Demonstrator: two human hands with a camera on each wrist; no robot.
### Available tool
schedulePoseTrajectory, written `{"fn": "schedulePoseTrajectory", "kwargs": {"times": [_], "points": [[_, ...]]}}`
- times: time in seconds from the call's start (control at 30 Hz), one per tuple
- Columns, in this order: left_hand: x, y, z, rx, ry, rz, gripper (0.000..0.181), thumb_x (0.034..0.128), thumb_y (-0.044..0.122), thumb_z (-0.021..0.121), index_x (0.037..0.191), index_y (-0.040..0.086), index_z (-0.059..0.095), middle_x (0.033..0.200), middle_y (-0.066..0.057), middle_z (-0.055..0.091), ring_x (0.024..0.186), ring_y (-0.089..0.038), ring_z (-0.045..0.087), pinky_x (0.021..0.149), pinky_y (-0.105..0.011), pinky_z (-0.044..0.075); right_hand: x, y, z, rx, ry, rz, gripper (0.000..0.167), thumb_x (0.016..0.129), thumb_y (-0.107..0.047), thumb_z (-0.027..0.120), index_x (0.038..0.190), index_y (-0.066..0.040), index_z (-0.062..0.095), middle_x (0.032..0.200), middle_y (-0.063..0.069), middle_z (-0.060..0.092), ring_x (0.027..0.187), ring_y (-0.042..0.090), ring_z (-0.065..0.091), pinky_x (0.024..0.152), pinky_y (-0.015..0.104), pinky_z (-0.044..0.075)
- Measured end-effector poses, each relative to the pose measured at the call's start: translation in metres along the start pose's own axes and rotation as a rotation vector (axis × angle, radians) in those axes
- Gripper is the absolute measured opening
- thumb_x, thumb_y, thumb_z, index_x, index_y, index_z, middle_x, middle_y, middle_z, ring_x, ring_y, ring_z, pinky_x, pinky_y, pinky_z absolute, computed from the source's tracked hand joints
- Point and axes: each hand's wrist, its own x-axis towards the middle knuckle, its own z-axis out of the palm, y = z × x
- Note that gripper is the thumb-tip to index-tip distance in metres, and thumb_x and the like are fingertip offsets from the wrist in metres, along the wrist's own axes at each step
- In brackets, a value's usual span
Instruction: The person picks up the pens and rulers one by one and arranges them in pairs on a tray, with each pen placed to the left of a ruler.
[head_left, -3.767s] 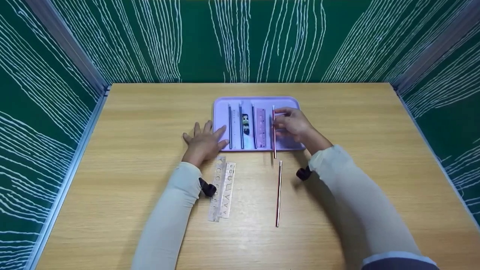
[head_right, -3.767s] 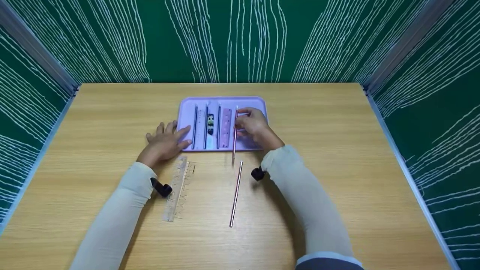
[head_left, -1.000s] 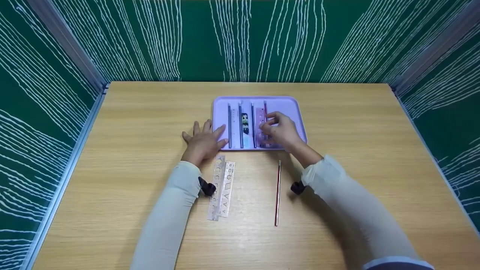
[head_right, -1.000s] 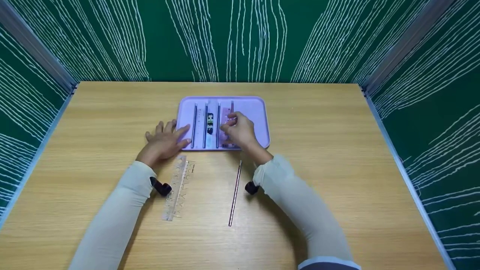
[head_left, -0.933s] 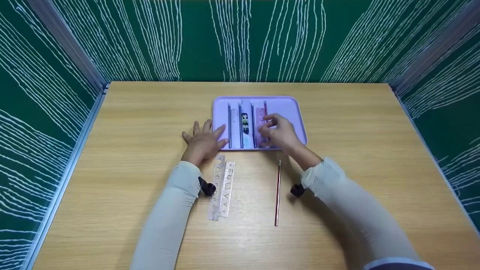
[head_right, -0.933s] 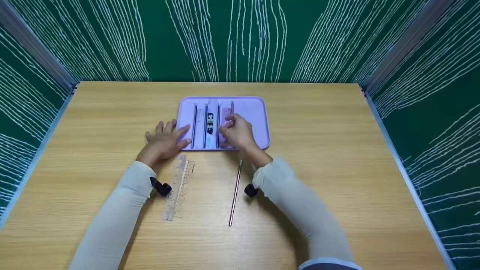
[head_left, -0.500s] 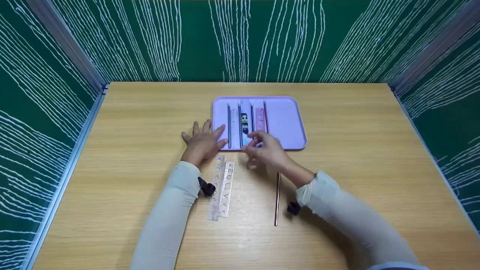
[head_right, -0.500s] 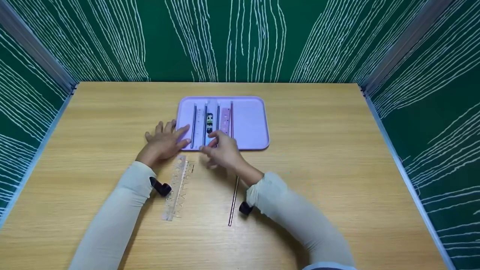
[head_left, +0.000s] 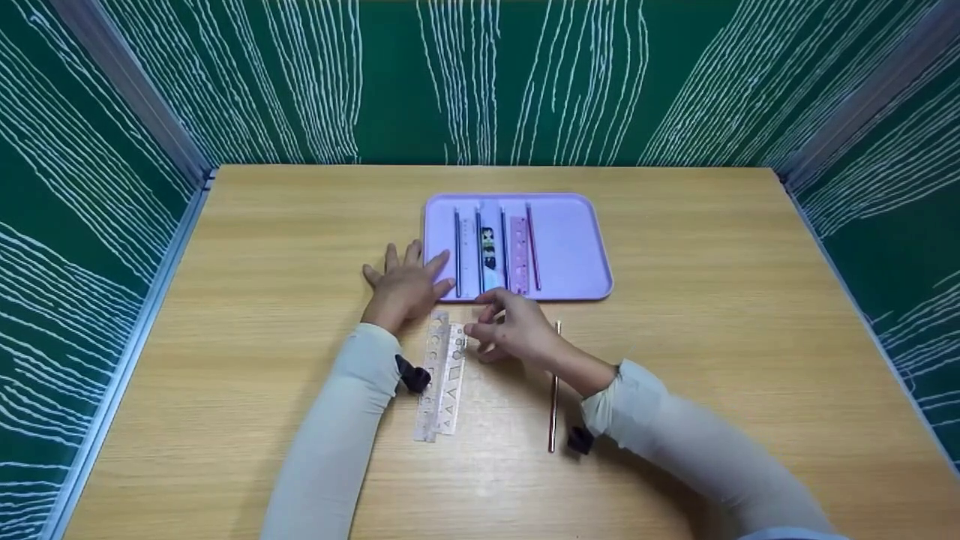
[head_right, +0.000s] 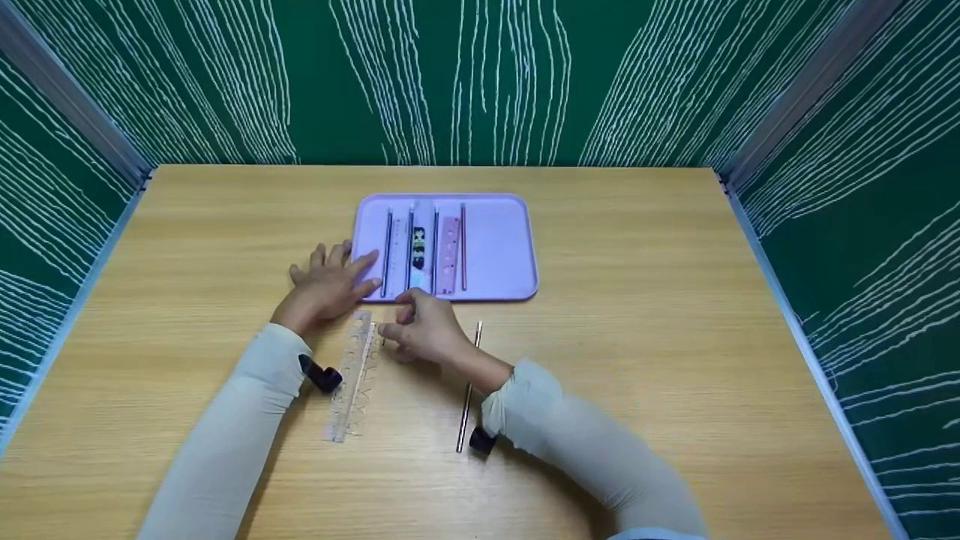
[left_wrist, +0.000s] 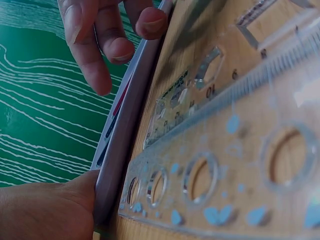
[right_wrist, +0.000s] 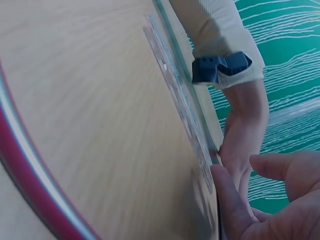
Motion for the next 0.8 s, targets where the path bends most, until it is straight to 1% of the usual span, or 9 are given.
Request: {"fn": "schedulePoseTrajectory", "kwargs": {"times": [0.17,0.37,0.6,0.8], "points": [[-0.001,0.0,0.0,-0.003,0.01,0.005,0.064,0.1024,0.066,0.037,0.161,0.046,0.02,0.174,-0.011,0.003,0.155,-0.054,-0.006,0.11,-0.087,-0.001,-0.003,0.002,0.007,-0.007,-0.019,0.002,0.06,0.085,-0.007,0.081,0.136,0.002,0.052,0.11,0.017,0.059,0.084,0.033,0.072,0.072,0.045,0.065],[-0.002,0.0,-0.001,-0.004,0.005,0.007,0.064,0.1023,0.066,0.037,0.161,0.047,0.02,0.174,-0.01,0.003,0.155,-0.054,-0.005,0.109,-0.087,-0.001,-0.006,0.005,0.015,-0.033,-0.017,0.006,0.058,0.083,-0.004,0.082,0.133,0.002,0.054,0.105,0.015,0.061,0.082,0.031,0.072,0.069,0.044,0.065],[-0.003,0.0,-0.002,0.0,-0.001,0.01,0.063,0.1027,0.065,0.037,0.161,0.047,0.02,0.174,-0.011,0.004,0.155,-0.054,-0.004,0.109,-0.088,0.001,-0.007,0.009,0.022,-0.143,-0.004,-0.025,0.057,0.079,-0.006,0.086,0.128,0.001,0.058,0.1,0.012,0.063,0.076,0.022,0.068,0.063,0.039,0.065],[-0.003,0.0,-0.003,-0.006,-0.002,0.012,0.064,0.1027,0.065,0.037,0.161,0.047,0.019,0.174,-0.01,0.003,0.154,-0.054,-0.005,0.108,-0.087,0.0,-0.006,0.01,0.026,-0.218,0.014,-0.025,0.059,0.076,-0.008,0.089,0.127,0.001,0.059,0.099,0.01,0.062,0.073,0.018,0.066,0.06,0.037,0.064]]}}
